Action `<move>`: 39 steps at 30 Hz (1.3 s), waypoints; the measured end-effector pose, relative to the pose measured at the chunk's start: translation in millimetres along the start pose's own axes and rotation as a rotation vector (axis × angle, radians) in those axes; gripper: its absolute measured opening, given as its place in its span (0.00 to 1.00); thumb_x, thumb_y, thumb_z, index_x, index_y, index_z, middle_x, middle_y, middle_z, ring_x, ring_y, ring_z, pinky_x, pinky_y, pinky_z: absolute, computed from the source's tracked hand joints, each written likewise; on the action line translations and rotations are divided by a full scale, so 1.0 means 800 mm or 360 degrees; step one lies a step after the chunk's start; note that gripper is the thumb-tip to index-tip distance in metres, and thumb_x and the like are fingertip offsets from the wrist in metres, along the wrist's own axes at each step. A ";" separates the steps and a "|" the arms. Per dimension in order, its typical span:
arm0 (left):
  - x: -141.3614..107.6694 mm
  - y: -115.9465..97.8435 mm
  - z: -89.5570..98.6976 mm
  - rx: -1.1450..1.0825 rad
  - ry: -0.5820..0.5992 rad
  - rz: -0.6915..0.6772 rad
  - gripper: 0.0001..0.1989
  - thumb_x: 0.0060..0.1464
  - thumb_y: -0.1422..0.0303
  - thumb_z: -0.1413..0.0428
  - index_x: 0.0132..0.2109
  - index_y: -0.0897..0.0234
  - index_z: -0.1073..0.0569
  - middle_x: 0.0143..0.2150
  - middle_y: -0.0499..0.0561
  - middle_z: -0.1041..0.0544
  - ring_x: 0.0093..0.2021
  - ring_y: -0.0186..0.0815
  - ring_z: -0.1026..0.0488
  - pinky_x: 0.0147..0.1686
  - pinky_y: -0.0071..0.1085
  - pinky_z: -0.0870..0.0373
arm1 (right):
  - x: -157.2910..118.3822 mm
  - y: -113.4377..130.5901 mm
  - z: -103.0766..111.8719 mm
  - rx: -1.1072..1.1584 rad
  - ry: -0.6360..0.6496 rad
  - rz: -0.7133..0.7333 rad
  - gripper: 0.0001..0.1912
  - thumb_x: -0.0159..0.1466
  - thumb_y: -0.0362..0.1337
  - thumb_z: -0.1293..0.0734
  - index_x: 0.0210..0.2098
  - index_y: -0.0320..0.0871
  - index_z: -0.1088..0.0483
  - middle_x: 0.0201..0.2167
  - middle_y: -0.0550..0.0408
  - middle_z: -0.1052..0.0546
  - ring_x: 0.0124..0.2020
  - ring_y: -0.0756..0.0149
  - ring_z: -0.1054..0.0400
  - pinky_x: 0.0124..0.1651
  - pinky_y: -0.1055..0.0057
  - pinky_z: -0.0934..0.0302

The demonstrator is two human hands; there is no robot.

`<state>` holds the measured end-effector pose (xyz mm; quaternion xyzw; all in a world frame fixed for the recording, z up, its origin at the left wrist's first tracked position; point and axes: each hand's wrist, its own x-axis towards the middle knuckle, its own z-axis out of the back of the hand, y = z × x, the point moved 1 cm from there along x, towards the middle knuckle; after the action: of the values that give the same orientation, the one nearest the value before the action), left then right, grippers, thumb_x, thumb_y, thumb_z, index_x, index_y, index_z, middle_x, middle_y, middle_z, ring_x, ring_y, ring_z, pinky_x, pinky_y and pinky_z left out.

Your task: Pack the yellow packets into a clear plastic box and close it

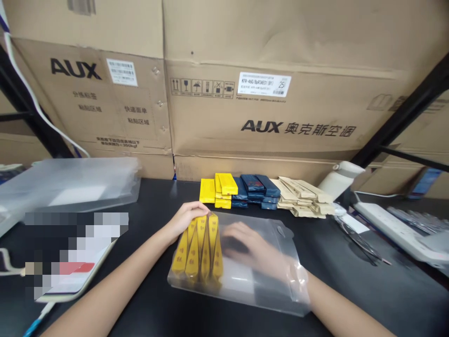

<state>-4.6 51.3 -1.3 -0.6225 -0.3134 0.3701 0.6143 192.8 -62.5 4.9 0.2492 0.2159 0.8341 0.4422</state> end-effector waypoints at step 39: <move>0.040 0.017 0.043 -0.0811 -0.0073 0.0207 0.14 0.52 0.65 0.43 0.45 0.67 0.29 0.48 0.62 0.24 0.46 0.44 0.25 0.45 0.37 0.29 | -0.048 -0.180 0.094 0.1817 0.0023 -0.0739 0.08 0.52 0.35 0.27 0.28 0.38 0.29 0.39 0.47 0.21 0.42 0.61 0.25 0.49 0.65 0.34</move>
<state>-17.7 96.3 -16.1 -0.7674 -0.3696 0.3322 0.4052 348.1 -10.2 -28.3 0.3873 0.6801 0.4704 0.4076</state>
